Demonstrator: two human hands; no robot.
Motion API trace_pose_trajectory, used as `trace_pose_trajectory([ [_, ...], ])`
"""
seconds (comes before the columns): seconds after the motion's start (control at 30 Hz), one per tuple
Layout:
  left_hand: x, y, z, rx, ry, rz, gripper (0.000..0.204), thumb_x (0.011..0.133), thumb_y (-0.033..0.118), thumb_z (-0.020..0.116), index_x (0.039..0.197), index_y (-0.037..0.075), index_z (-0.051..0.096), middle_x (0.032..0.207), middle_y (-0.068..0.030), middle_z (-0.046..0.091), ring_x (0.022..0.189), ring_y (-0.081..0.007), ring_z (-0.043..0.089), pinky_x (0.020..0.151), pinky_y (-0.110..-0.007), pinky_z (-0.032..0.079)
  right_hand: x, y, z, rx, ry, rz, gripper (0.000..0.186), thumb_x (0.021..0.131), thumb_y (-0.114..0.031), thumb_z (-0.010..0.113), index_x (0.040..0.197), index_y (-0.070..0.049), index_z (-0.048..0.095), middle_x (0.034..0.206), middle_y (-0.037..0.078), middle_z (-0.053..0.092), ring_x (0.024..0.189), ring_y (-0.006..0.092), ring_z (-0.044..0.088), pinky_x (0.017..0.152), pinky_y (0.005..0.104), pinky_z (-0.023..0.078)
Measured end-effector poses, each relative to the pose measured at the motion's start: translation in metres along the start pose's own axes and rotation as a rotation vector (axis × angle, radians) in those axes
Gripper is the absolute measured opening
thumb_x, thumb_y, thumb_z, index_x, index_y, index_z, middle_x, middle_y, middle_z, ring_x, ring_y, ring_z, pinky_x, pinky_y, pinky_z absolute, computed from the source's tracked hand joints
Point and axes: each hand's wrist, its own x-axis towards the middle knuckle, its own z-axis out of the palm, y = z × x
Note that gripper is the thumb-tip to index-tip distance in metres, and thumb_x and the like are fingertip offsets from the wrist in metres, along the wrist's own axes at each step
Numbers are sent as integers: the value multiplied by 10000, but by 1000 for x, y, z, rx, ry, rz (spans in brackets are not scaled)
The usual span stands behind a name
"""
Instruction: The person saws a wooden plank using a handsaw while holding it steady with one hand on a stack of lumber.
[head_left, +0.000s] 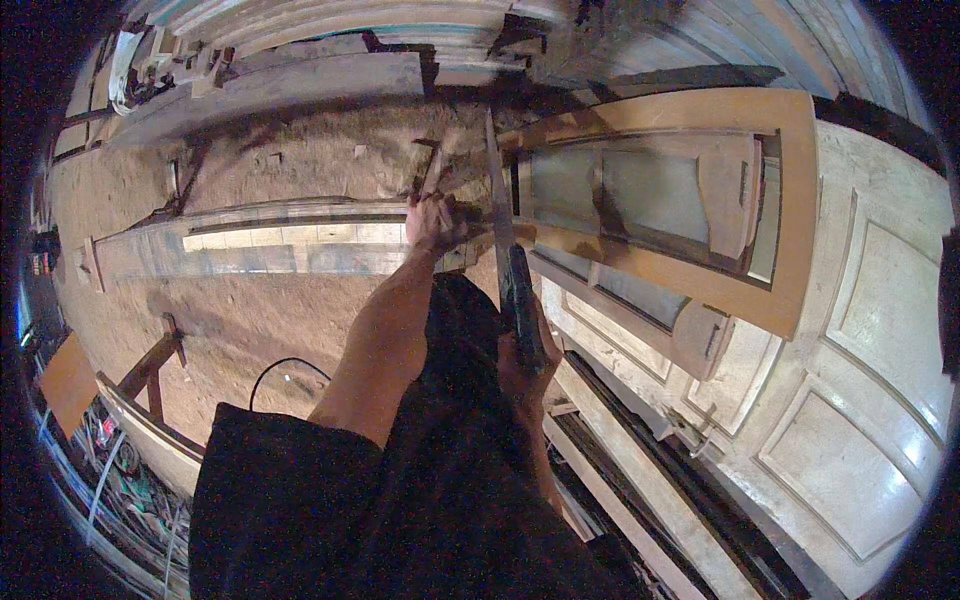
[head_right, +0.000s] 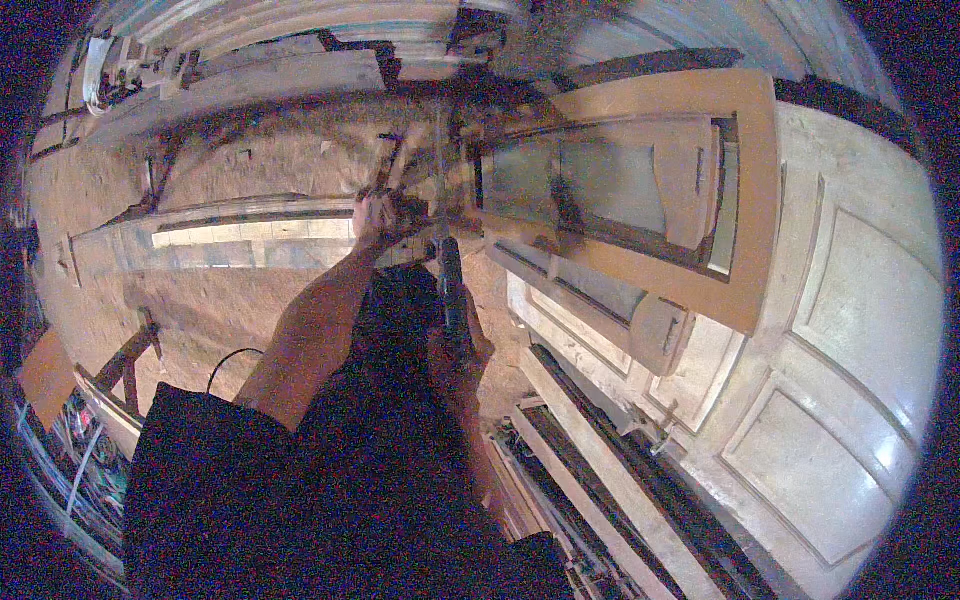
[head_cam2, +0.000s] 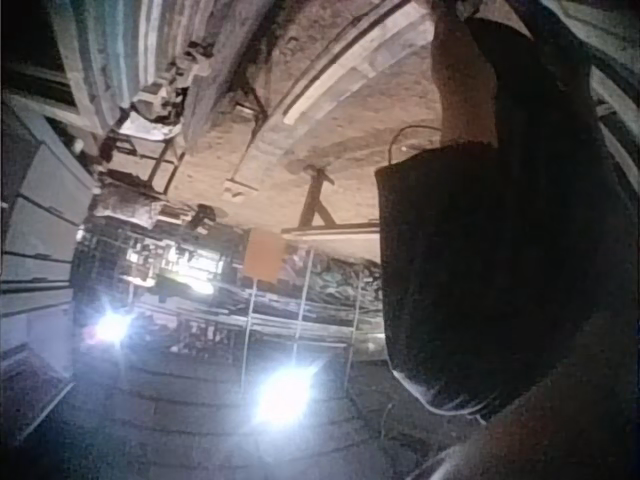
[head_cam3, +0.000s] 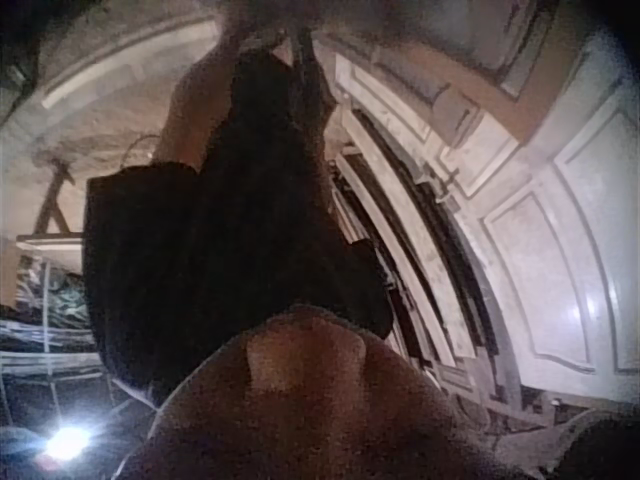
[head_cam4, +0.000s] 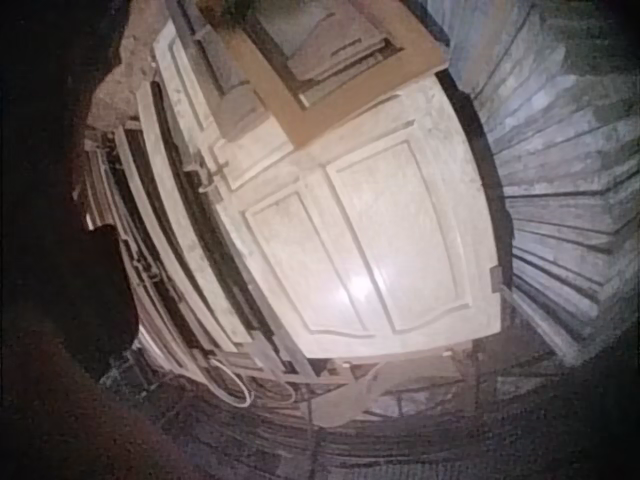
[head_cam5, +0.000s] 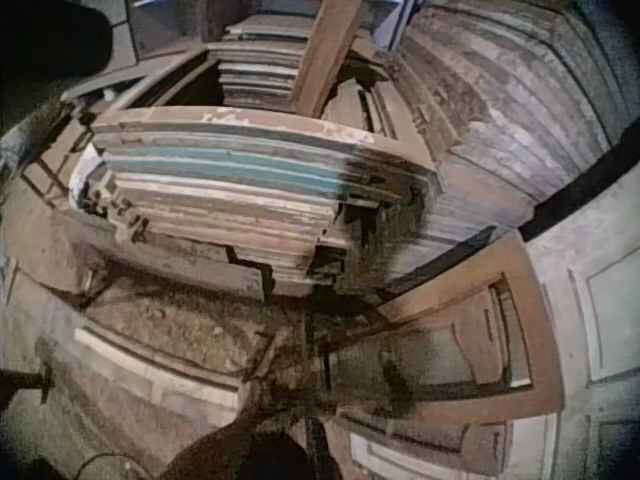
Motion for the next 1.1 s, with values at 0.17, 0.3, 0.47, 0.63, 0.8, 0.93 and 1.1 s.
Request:
trace_pose_trajectory([
  [0.17, -1, 1, -13, -120, -31, -71, 474, 804, 462, 577, 1156, 157, 661, 1152, -143, 651, 1178, -314, 567, 1143, -510, 285, 37, 14, 29, 84, -26, -10, 609, 904, -324, 687, 1398, -8, 520, 1168, 181, 696, 1001, 225, 700, 849, 359, 554],
  [0.3, 4, -3, 6, -140, 122, -1, 425, 774, 453, 609, 1060, 150, 687, 1089, -128, 672, 1070, -317, 620, 1095, -517, 337, 26, 17, 16, 17, 34, -118, 566, 901, -252, 696, 1384, -6, 530, 1153, 183, 698, 1001, 245, 703, 849, 369, 560],
  [0.47, 7, -14, 21, -54, 137, -24, 346, 735, 415, 633, 947, 151, 702, 1000, -128, 690, 968, -331, 654, 1066, -482, 372, 12, 11, 0, -75, 54, -129, 517, 909, -210, 695, 1354, 12, 554, 1162, 184, 695, 1019, 257, 703, 870, 366, 559],
  [0.63, 0, -2, -3, -21, 89, -2, 353, 732, 390, 622, 962, 135, 701, 1044, -129, 690, 1029, -324, 641, 1064, -458, 375, 4, 12, 0, -54, 29, -84, 538, 905, -224, 709, 1350, 35, 552, 1190, 181, 690, 1055, 240, 693, 906, 356, 547],
  [0.8, -3, 12, -21, -95, 31, -50, 392, 745, 392, 609, 1019, 130, 705, 1095, -138, 685, 1068, -324, 636, 1084, -479, 349, 1, 17, -3, 59, 11, -68, 603, 898, -275, 720, 1366, 55, 531, 1203, 166, 690, 1019, 197, 686, 879, 336, 544],
  [0.93, -4, -3, -2, -120, 178, -33, 401, 751, 384, 613, 1040, 125, 713, 1104, -140, 686, 1101, -314, 630, 1102, -478, 333, -3, 16, -3, 75, -32, -5, 653, 889, -324, 726, 1381, 52, 519, 1197, 156, 695, 953, 160, 676, 829, 310, 542],
  [1.1, -7, 23, -42, -163, -94, -112, 456, 785, 380, 596, 1153, 122, 679, 1213, -146, 641, 1243, -309, 533, 1114, -470, 337, -3, 21, -5, 15, -35, 22, 665, 885, -337, 725, 1409, 8, 507, 1187, 144, 700, 928, 158, 684, 804, 303, 545],
])
